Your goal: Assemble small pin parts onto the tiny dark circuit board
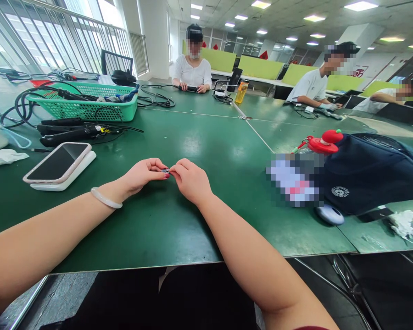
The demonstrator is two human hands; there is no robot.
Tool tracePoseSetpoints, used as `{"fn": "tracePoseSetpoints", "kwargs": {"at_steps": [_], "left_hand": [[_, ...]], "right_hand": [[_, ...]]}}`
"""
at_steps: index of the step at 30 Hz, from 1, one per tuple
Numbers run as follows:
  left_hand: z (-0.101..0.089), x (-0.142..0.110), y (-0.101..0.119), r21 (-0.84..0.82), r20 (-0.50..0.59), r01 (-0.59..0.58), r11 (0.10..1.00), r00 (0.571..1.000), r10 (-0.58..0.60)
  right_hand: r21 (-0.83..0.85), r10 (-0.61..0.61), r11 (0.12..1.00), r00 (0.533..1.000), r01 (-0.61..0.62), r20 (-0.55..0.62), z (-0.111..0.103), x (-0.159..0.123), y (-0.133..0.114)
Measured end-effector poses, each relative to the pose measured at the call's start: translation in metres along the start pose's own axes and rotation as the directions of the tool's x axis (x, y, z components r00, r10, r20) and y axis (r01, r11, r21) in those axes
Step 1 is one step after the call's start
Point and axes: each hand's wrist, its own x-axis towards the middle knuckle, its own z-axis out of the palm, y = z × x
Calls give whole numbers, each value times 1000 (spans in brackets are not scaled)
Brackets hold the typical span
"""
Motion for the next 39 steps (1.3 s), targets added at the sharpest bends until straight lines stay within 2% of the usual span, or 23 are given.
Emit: {"fn": "tracePoseSetpoints", "kwargs": {"at_steps": [5,9,12,14,16,20,22,27,32,36,39], "left_hand": [[-1,-2,3,-159,30,-11,987,999,16],[-1,-2,3,-124,35,-26,992,999,31],[-1,-1,3,-59,32,-23,998,999,24],[0,0,2,-6,27,-16,1000,1000,16],[1,0,2,44,26,-7,999,1000,6],[2,0,-1,108,54,-19,994,998,13],[2,0,-2,138,67,-36,990,997,27],[1,2,-5,189,73,-44,981,997,31],[0,3,-8,229,110,-53,972,994,29],[0,3,-10,272,125,-70,960,991,37],[0,3,-9,315,115,-72,946,993,37]], "right_hand": [[115,27,993,998,-21,-51,-4,-3,-3],[200,84,977,995,-73,-47,-7,-2,1],[190,169,965,982,-183,87,-11,-1,12],[127,212,959,938,-254,273,-13,-1,20],[97,247,948,896,-302,370,-14,-2,25],[45,333,917,821,-397,464,-14,-4,22],[2,339,921,806,-389,486,-13,-4,18],[-86,270,962,842,-260,468,-13,-2,12],[-173,250,966,864,-192,438,-7,-1,14],[-190,280,957,875,-221,395,-5,-1,17],[-162,323,945,896,-286,305,-8,0,16]]}}
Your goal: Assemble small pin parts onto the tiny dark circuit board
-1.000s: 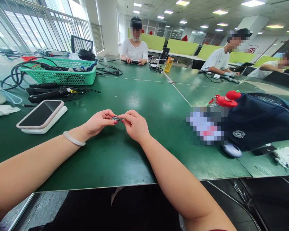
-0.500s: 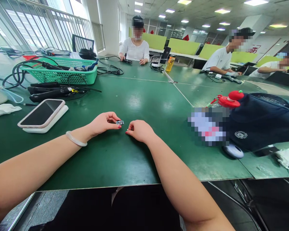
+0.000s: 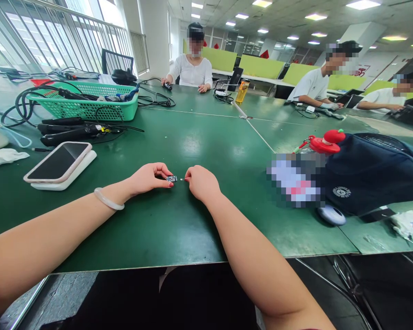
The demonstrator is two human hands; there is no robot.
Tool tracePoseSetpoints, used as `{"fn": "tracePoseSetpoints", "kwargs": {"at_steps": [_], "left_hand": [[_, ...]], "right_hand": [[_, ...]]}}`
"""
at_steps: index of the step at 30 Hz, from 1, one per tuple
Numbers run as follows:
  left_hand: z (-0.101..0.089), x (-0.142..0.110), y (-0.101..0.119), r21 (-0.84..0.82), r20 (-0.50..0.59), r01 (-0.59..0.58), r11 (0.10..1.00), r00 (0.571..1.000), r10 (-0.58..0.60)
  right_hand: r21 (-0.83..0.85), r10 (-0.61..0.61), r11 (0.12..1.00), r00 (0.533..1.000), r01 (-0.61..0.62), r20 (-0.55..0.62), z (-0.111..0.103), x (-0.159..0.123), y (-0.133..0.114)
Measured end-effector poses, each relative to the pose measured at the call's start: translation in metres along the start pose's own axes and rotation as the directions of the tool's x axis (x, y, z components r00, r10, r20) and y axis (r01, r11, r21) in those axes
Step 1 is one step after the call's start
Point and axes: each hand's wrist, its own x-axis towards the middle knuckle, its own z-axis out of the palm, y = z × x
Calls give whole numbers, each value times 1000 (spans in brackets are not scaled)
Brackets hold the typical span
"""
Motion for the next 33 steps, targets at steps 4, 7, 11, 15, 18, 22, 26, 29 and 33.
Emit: {"fn": "tracePoseSetpoints", "kwargs": {"at_steps": [4,7,11,15,18,22,26,29,33], "left_hand": [[1,0,0,41,0,14,999,1000,-14],[1,0,-1,25,11,13,1000,1000,-13],[1,-1,0,-20,21,6,1000,1000,-6],[1,-1,0,-46,27,3,999,1000,-2],[0,-1,0,-40,28,-10,999,1000,11],[0,0,-3,-19,27,-25,999,999,26],[-1,0,-4,-3,28,-23,1000,999,23],[-1,0,-3,-4,33,-22,1000,999,23],[0,0,-2,-13,27,-22,1000,999,23]], "right_hand": [[70,-64,995,992,72,-110,-3,-3,-7],[82,-152,983,981,163,-124,-2,-6,-14],[53,-184,980,975,192,-123,0,-9,-18],[19,-181,983,976,185,-122,-1,-9,-18],[5,-181,983,977,182,-114,-2,-9,-18],[-4,-184,983,977,184,-109,-2,-10,-20],[-11,-184,983,977,184,-105,-2,-9,-20],[-11,-180,984,979,180,-98,-1,-9,-20],[-2,-179,984,979,179,-97,-1,-9,-20]]}}
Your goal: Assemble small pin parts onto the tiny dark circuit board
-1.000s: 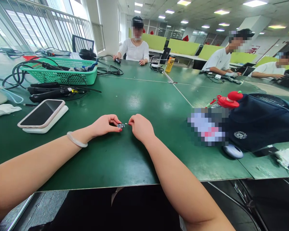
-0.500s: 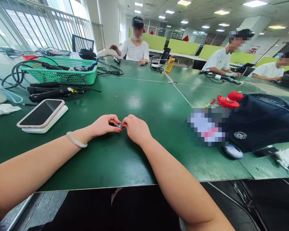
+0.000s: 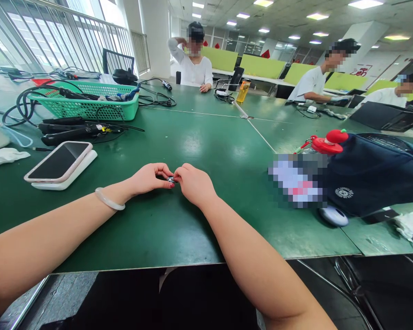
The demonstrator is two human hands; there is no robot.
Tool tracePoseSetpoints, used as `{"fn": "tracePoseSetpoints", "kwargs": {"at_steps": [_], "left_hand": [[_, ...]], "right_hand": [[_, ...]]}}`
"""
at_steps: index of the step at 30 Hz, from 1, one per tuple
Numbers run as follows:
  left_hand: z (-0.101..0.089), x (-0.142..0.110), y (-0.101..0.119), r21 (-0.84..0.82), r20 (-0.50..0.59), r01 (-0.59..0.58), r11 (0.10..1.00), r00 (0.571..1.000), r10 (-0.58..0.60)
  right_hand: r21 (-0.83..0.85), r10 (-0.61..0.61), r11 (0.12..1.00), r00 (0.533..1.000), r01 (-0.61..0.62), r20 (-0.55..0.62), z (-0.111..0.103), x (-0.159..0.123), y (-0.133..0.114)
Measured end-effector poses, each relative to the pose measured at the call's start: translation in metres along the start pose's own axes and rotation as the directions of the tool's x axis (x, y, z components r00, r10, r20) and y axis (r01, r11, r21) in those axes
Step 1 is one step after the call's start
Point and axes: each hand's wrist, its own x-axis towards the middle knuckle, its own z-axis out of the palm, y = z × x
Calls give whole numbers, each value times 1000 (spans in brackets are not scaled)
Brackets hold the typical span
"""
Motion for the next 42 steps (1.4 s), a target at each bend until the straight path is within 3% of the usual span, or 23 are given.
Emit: {"fn": "tracePoseSetpoints", "kwargs": {"at_steps": [10,15,22,26,29,32,35,37,40,42], "left_hand": [[0,0,4,-90,-80,-29,996,997,22],[-3,0,6,-145,-67,6,989,998,-15],[0,-6,14,-365,83,84,927,995,-58],[1,-7,15,-386,104,126,914,990,-93],[-3,-7,12,-228,102,77,971,993,-54],[-15,-7,10,177,29,8,984,999,-13],[-37,-7,5,590,-122,13,807,990,73],[-58,-8,1,750,-222,89,656,968,121],[-89,-10,-8,823,-381,312,475,923,53],[-107,-12,-14,800,-473,439,409,881,-19]], "right_hand": [[126,55,991,998,-51,-35,-5,0,8],[128,54,991,998,-50,-35,-4,-1,5],[36,26,999,996,-23,-83,3,-2,-6],[-36,7,999,997,-10,-70,8,0,-12],[-39,-28,999,999,26,-46,11,3,-10],[26,-45,999,999,45,-29,13,6,-3],[116,-8,993,1000,8,2,15,8,8],[193,35,980,999,-35,6,15,9,15],[288,123,951,992,-117,-4,15,9,26],[324,170,932,985,-162,1,15,9,32]]}}
